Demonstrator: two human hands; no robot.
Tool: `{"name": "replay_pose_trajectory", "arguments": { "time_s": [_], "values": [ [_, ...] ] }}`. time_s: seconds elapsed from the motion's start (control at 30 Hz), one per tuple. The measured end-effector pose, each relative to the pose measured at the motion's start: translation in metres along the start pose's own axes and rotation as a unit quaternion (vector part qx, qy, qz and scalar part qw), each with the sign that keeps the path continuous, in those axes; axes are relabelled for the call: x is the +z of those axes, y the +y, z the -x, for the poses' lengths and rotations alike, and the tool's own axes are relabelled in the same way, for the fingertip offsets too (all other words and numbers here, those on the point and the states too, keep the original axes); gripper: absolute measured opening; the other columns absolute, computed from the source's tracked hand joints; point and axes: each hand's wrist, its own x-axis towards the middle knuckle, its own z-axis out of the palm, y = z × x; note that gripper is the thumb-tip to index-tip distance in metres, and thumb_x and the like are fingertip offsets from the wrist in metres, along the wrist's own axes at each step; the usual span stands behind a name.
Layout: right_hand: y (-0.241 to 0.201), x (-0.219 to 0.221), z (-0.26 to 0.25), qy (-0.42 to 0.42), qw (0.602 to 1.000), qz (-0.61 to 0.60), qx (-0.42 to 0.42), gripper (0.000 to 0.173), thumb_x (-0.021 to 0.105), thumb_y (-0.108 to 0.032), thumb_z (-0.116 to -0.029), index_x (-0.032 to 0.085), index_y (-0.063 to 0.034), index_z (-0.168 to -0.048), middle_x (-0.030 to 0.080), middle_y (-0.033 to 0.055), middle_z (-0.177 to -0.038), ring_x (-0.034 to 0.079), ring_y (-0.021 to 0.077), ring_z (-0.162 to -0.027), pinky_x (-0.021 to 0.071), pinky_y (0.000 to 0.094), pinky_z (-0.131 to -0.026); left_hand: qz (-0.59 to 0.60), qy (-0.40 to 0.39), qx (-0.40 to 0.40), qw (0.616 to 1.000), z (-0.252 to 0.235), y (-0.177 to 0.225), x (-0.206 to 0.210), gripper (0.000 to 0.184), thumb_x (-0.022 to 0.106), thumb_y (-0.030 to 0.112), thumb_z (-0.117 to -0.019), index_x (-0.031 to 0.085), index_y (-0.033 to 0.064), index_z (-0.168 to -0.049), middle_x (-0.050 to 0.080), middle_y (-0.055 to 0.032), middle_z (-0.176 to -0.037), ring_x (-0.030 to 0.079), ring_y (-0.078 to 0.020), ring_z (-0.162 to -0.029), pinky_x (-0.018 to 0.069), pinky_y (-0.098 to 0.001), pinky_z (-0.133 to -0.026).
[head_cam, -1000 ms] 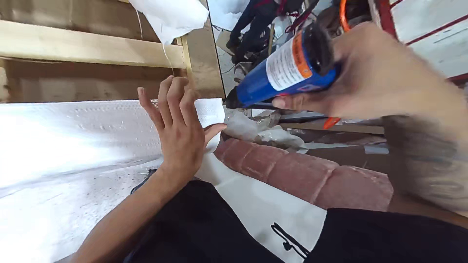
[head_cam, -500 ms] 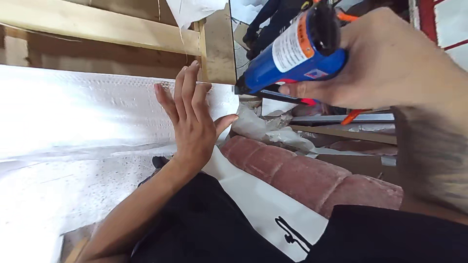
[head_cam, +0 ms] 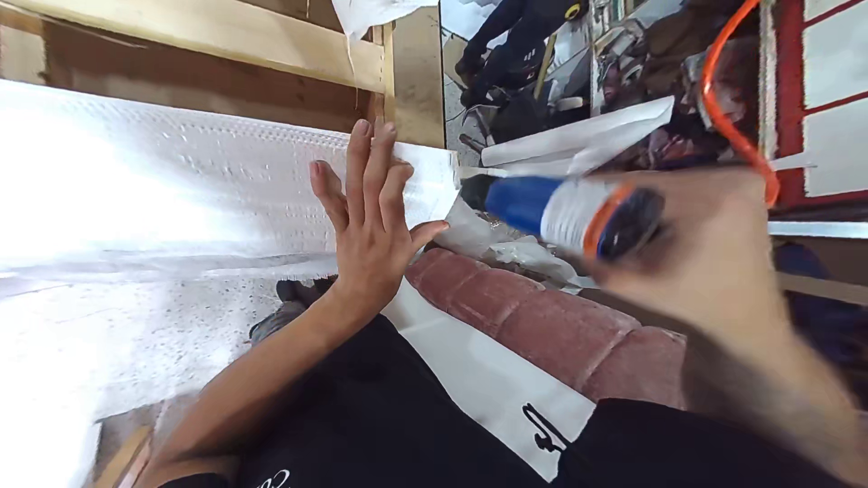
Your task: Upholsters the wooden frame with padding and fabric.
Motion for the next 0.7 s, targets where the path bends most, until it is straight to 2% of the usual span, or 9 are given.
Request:
{"name": "replay_pose_trajectory", "arguments": {
  "time_s": [0.03,0.1,0.23,0.37,0.47,0.57,0.63,0.7],
  "values": [
    [-0.007,0.010,0.012,0.017,1.000,0.011,0.009,0.040,0.063,-0.036,-0.0897,0.072,-0.0078,-0.117,0.073,0.0135,-0.088,0.069,0.0268,-0.074,0.0521,0.0502,-0.060,0.002,0.006,0.000,1.000,0.002,-0.001,0.001,0.072,0.073,0.061,-0.0877,0.052,0.0048,-0.129,0.039,-0.0206,-0.160,0.024,-0.0371,-0.155,0.0057,-0.0700,-0.122],
    [-0.016,0.038,0.033,0.057,0.998,0.034,0.020,0.041,0.060,-0.037,-0.0940,0.072,-0.0098,-0.122,0.071,0.0149,-0.084,0.067,0.0300,-0.069,0.0493,0.0496,-0.055,0.011,0.013,0.000,1.000,0.005,-0.001,0.002,0.073,0.074,0.058,-0.0880,0.051,0.0048,-0.132,0.039,-0.0209,-0.160,0.023,-0.0370,-0.156,0.0063,-0.0703,-0.122],
    [-0.020,0.084,0.044,0.138,0.988,0.067,0.020,0.041,0.059,-0.043,-0.0962,0.076,-0.0121,-0.118,0.070,0.0127,-0.077,0.065,0.0273,-0.065,0.0480,0.0431,-0.055,0.019,0.013,0.003,1.000,0.007,-0.002,0.003,0.071,0.076,0.052,-0.0879,0.050,0.0045,-0.134,0.037,-0.0214,-0.161,0.023,-0.0369,-0.156,0.0057,-0.0702,-0.123],
    [-0.023,0.094,0.046,0.158,0.983,0.081,0.042,0.041,0.058,-0.042,-0.0954,0.075,-0.0069,-0.107,0.070,0.0128,-0.076,0.067,0.0275,-0.066,0.0490,0.0433,-0.056,-0.005,0.016,0.003,1.000,0.007,-0.001,0.005,0.072,0.074,0.055,-0.0888,0.049,0.0036,-0.134,0.037,-0.0231,-0.160,0.022,-0.0386,-0.155,0.0049,-0.0706,-0.122],
    [-0.030,0.083,0.055,0.141,0.984,0.089,0.066,0.040,0.055,-0.038,-0.0981,0.073,-0.0060,-0.113,0.068,0.0163,-0.078,0.065,0.0335,-0.067,0.0464,0.0480,-0.054,-0.034,0.025,0.012,0.999,0.012,-0.001,0.007,0.076,0.068,0.063,-0.0895,0.050,0.0038,-0.133,0.039,-0.0239,-0.158,0.024,-0.0388,-0.155,0.0043,-0.0697,-0.122],
    [-0.038,0.070,0.067,0.092,0.980,0.065,0.161,0.043,0.056,-0.041,-0.0946,0.071,-0.0084,-0.119,0.070,0.0172,-0.086,0.067,0.0383,-0.070,0.0447,0.0545,-0.052,-0.044,-0.016,0.049,0.998,0.014,-0.004,-0.001,0.083,0.069,0.065,-0.0881,0.047,0.0071,-0.143,0.035,-0.0249,-0.161,0.020,-0.0400,-0.156,0.0038,-0.0724,-0.120],
    [-0.045,0.077,0.077,0.045,0.969,0.034,0.242,0.042,0.063,-0.040,-0.0894,0.071,-0.0107,-0.118,0.069,0.0182,-0.085,0.066,0.0430,-0.070,0.0441,0.0613,-0.051,-0.035,-0.079,0.089,0.992,0.012,-0.005,-0.022,0.071,0.071,0.056,-0.0914,0.051,0.0145,-0.146,0.034,-0.0240,-0.162,0.020,-0.0411,-0.156,0.0059,-0.0753,-0.118],
    [-0.053,0.103,0.084,0.001,0.945,-0.002,0.326,0.031,0.070,-0.030,-0.0875,0.069,-0.0122,-0.113,0.065,0.0194,-0.078,0.064,0.0469,-0.068,0.0434,0.0647,-0.050,-0.047,-0.148,0.181,0.971,0.000,-0.011,-0.044,0.052,0.070,0.045,-0.0962,0.058,0.0205,-0.141,0.036,-0.0204,-0.162,0.020,-0.0392,-0.156,0.0056,-0.0771,-0.117]
  ]
}}
